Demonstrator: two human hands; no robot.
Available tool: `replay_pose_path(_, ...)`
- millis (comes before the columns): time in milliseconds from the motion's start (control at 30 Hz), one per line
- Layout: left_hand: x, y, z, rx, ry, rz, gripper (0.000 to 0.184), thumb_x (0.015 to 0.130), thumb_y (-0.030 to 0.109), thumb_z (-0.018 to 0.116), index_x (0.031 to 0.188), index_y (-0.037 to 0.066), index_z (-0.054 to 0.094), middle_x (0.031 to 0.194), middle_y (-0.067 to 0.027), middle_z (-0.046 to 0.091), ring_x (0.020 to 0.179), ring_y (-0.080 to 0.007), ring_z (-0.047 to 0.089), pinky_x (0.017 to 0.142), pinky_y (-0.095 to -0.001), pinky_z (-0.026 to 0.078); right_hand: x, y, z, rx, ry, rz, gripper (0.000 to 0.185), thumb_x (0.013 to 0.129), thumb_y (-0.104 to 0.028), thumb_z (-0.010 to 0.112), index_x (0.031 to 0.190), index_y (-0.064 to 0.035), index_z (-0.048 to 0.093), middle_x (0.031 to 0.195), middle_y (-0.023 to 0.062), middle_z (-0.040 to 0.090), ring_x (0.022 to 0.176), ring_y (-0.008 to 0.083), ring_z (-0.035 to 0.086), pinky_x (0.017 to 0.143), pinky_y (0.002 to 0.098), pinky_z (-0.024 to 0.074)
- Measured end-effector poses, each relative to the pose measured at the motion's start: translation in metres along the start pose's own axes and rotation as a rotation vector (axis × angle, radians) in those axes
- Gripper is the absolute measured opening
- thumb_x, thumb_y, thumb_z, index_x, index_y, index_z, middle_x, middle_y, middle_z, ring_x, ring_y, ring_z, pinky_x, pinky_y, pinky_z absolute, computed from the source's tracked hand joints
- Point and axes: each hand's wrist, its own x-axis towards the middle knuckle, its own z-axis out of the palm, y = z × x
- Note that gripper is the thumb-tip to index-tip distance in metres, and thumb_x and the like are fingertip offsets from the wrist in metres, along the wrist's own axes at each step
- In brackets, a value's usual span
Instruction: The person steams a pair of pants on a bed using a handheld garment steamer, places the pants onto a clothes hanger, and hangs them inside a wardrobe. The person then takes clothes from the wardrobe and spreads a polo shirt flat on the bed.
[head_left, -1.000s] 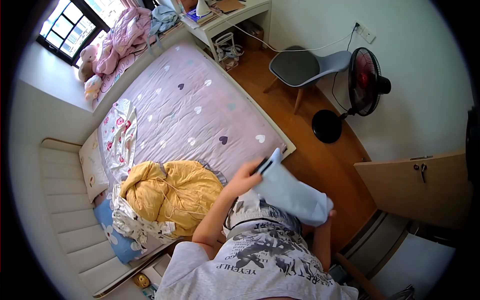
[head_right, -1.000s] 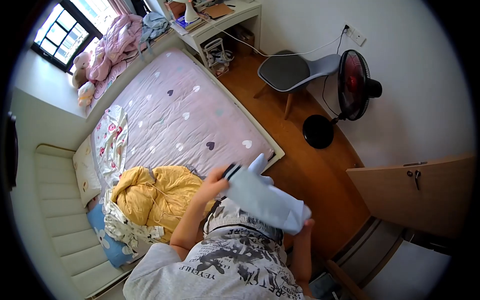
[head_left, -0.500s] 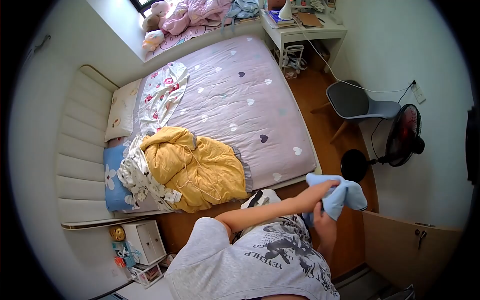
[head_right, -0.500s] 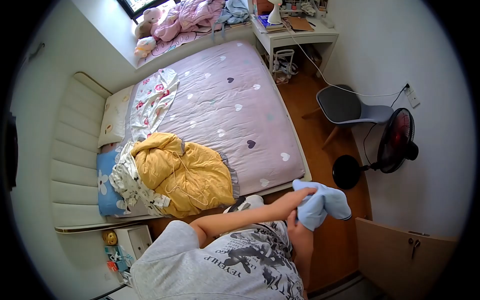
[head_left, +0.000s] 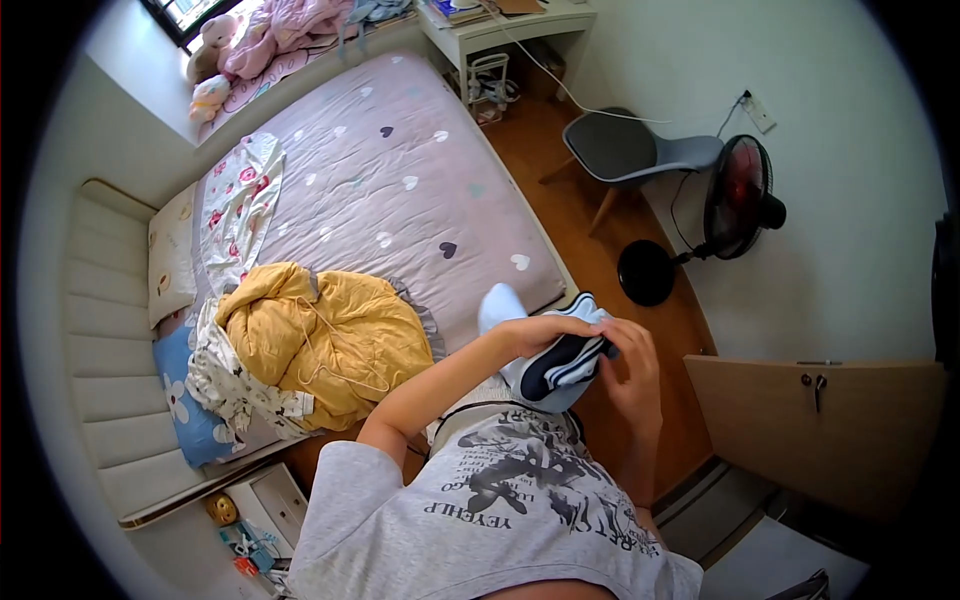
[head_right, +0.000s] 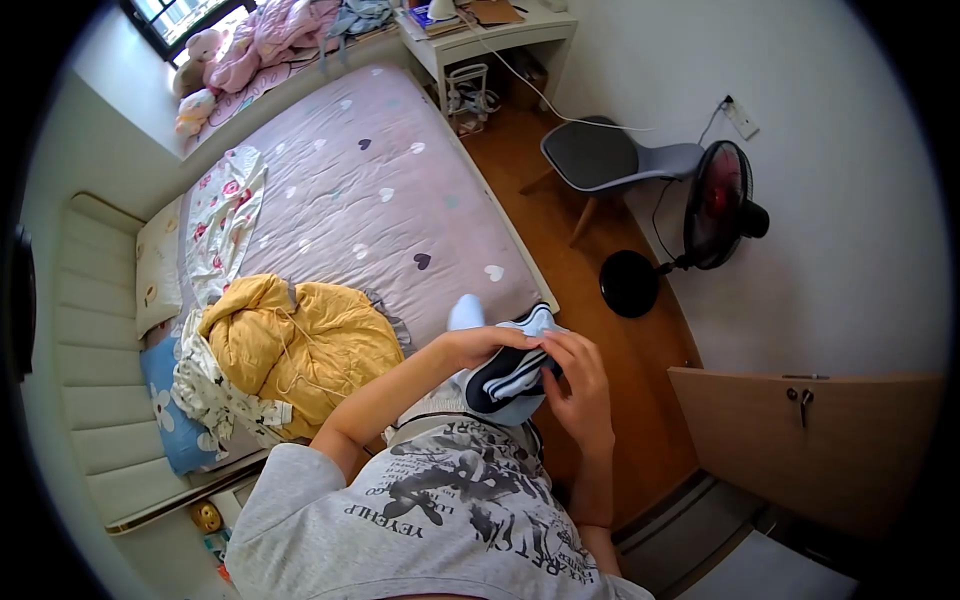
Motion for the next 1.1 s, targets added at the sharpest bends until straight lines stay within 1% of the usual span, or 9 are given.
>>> replay_pose_path(133, 0.003, 0.012, 0.018, 0.668, -0.195, -0.053, 0.034, 0.076, 0.025, 0.058, 0.096, -0.001, 0.052, 0.082, -0.0058, 0.059, 0.070, -0.0132, 0.055, 0.062, -0.0245, 0.043, -0.010, 0.018, 0.009, 0.016, -0.159, 0.069, 0.044, 0.055, 0.008, 0.051, 0.098, -0.0044, 0.052, 0.096, 0.0132, 0.052, 0.091, 0.0297, 0.050, 0.078, 0.0335, 0.0406)
replay_pose_path(200, 0.002, 0.025, 0.029, 1.359, -0.203, 0.001, 0.038, 0.073, 0.029, 0.060, 0.095, -0.001, 0.052, 0.078, -0.0081, 0.059, 0.067, -0.0148, 0.054, 0.060, -0.0270, 0.042, -0.012, 0.020, 0.008, 0.096, -0.143, 0.194, 0.043, 0.058, 0.006, 0.049, 0.099, -0.0033, 0.051, 0.095, 0.0148, 0.052, 0.088, 0.0321, 0.050, 0.077, 0.0343, 0.0408)
replay_pose_path(333, 0.003, 0.022, 0.030, 1.718, 0.444, 0.497, 0.046, 0.062, 0.022, 0.061, 0.102, 0.006, 0.045, 0.085, -0.0128, 0.054, 0.068, -0.0297, 0.055, 0.060, -0.0343, 0.044, -0.014, 0.021, 0.004, 0.185, -0.026, 0.497, 0.031, 0.065, -0.001, 0.053, 0.096, -0.0048, 0.051, 0.088, 0.0161, 0.052, 0.083, 0.0349, 0.051, 0.069, 0.0349, 0.0423)
replay_pose_path(433, 0.009, 0.017, 0.031, 1.853, 0.496, 0.719, 0.047, 0.060, 0.016, 0.057, 0.104, 0.009, 0.042, 0.091, -0.0105, 0.050, 0.070, -0.0288, 0.054, 0.062, -0.0364, 0.044, -0.015, 0.034, 0.004, 0.017, -0.135, 0.367, 0.027, 0.068, -0.003, 0.053, 0.095, -0.0067, 0.052, 0.083, 0.0141, 0.052, 0.075, 0.0343, 0.053, 0.062, 0.0358, 0.0429)
replay_pose_path(533, 0.024, 0.010, 0.012, 1.939, 0.324, 0.994, 0.042, 0.060, 0.014, 0.056, 0.100, 0.010, 0.046, 0.092, -0.0093, 0.049, 0.072, -0.0258, 0.054, 0.062, -0.0355, 0.043, -0.015, 0.043, -0.004, -0.036, -0.142, 0.304, 0.027, 0.068, -0.003, 0.054, 0.094, -0.0075, 0.053, 0.077, 0.0121, 0.052, 0.068, 0.0341, 0.053, 0.058, 0.0373, 0.0424)
replay_pose_path(733, 0.043, 0.001, 0.021, 1.685, 0.316, 0.811, 0.031, 0.071, 0.008, 0.050, 0.102, 0.010, 0.048, 0.089, -0.0098, 0.055, 0.077, -0.0291, 0.052, 0.069, -0.0362, 0.041, -0.010, 0.042, -0.025, -0.056, -0.151, 0.415, 0.027, 0.068, 0.004, 0.050, 0.094, -0.0004, 0.051, 0.083, 0.0156, 0.049, 0.080, 0.0327, 0.051, 0.069, 0.0338, 0.0403)
replay_pose_path(800, 0.059, 0.001, 0.017, 1.716, 0.389, 0.993, 0.031, 0.069, 0.008, 0.052, 0.100, 0.010, 0.049, 0.089, -0.0087, 0.054, 0.079, -0.0282, 0.052, 0.070, -0.0360, 0.041, -0.007, 0.038, -0.028, -0.168, -0.182, 0.477, 0.030, 0.068, 0.004, 0.049, 0.097, -0.0004, 0.050, 0.088, 0.0159, 0.050, 0.082, 0.0336, 0.050, 0.071, 0.0355, 0.0400)
replay_pose_path(1000, 0.089, -0.015, -0.008, 1.665, 0.591, 0.963, 0.034, 0.059, -0.004, 0.047, 0.090, 0.009, 0.052, 0.089, -0.0063, 0.053, 0.085, -0.0280, 0.051, 0.071, -0.0366, 0.040, -0.013, 0.044, -0.024, -0.263, -0.231, 0.467, 0.029, 0.073, -0.008, 0.052, 0.101, -0.0024, 0.052, 0.087, 0.0169, 0.053, 0.077, 0.0343, 0.053, 0.069, 0.0389, 0.0420)
replay_pose_path(1100, 0.087, -0.018, -0.036, 1.467, 0.776, 0.637, 0.033, 0.061, -0.002, 0.045, 0.091, 0.012, 0.053, 0.091, -0.0094, 0.054, 0.088, -0.0321, 0.050, 0.072, -0.0389, 0.041, -0.016, 0.052, -0.028, -0.320, -0.162, 0.479, 0.024, 0.075, -0.016, 0.055, 0.095, -0.0033, 0.057, 0.082, 0.0165, 0.054, 0.074, 0.0323, 0.054, 0.066, 0.0374, 0.0426)
